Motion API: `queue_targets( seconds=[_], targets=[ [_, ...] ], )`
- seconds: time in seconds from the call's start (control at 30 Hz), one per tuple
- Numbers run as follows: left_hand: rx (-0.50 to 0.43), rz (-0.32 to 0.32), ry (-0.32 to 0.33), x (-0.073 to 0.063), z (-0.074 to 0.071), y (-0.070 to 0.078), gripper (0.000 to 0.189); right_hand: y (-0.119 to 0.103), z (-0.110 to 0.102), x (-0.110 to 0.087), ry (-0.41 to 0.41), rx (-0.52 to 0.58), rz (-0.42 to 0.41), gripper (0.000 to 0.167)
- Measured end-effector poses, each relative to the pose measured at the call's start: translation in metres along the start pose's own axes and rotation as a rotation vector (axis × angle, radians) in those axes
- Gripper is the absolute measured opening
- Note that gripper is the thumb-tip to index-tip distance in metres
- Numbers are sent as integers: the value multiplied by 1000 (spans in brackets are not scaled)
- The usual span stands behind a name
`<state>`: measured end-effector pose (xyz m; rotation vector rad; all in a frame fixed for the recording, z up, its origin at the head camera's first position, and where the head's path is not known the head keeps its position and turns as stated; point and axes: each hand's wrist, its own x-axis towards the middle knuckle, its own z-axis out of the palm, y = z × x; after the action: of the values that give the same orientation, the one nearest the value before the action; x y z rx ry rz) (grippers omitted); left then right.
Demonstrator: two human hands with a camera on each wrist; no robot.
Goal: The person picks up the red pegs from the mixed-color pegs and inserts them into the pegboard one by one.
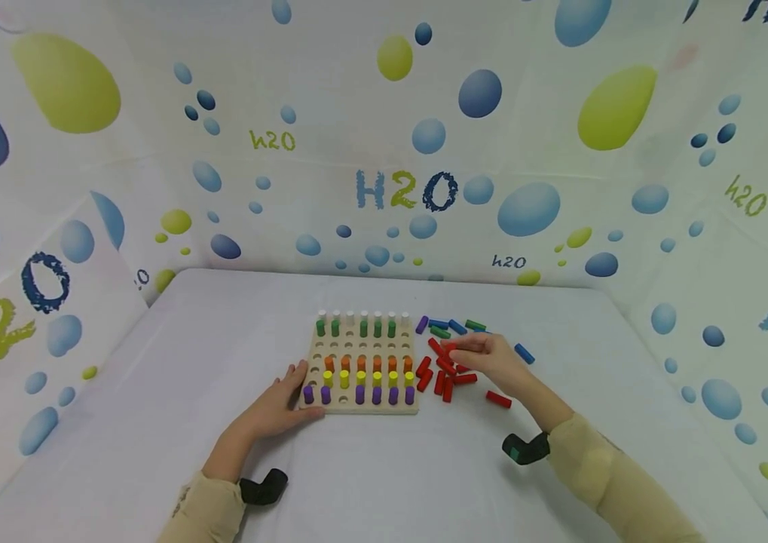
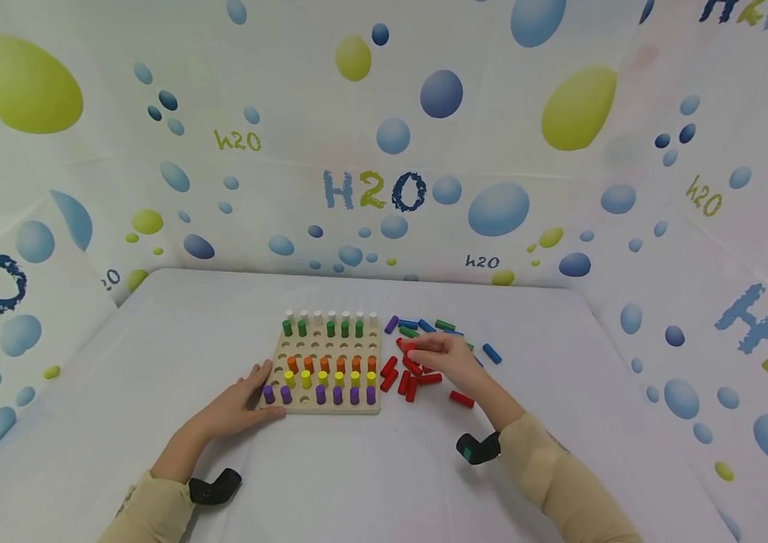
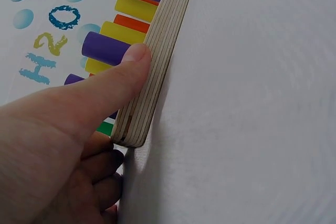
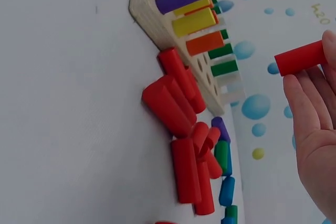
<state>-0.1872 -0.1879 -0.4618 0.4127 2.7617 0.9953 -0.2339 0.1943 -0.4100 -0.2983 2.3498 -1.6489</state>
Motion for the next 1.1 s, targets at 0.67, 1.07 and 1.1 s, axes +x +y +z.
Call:
queue_targets(
  seconds=[0.67, 1.07, 1.1],
  targets=[
    [-22, -10, -8, -1, 0, 1, 99, -24, 36, 29, -66, 32, -43, 37],
    [-10, 4, -7, 1, 1, -2, 100, -41, 55, 44, -86, 117, -54, 36],
    [-10, 6, -8, 2, 1, -3, 100, -42, 57, 45, -88, 123, -53, 36]
  ],
)
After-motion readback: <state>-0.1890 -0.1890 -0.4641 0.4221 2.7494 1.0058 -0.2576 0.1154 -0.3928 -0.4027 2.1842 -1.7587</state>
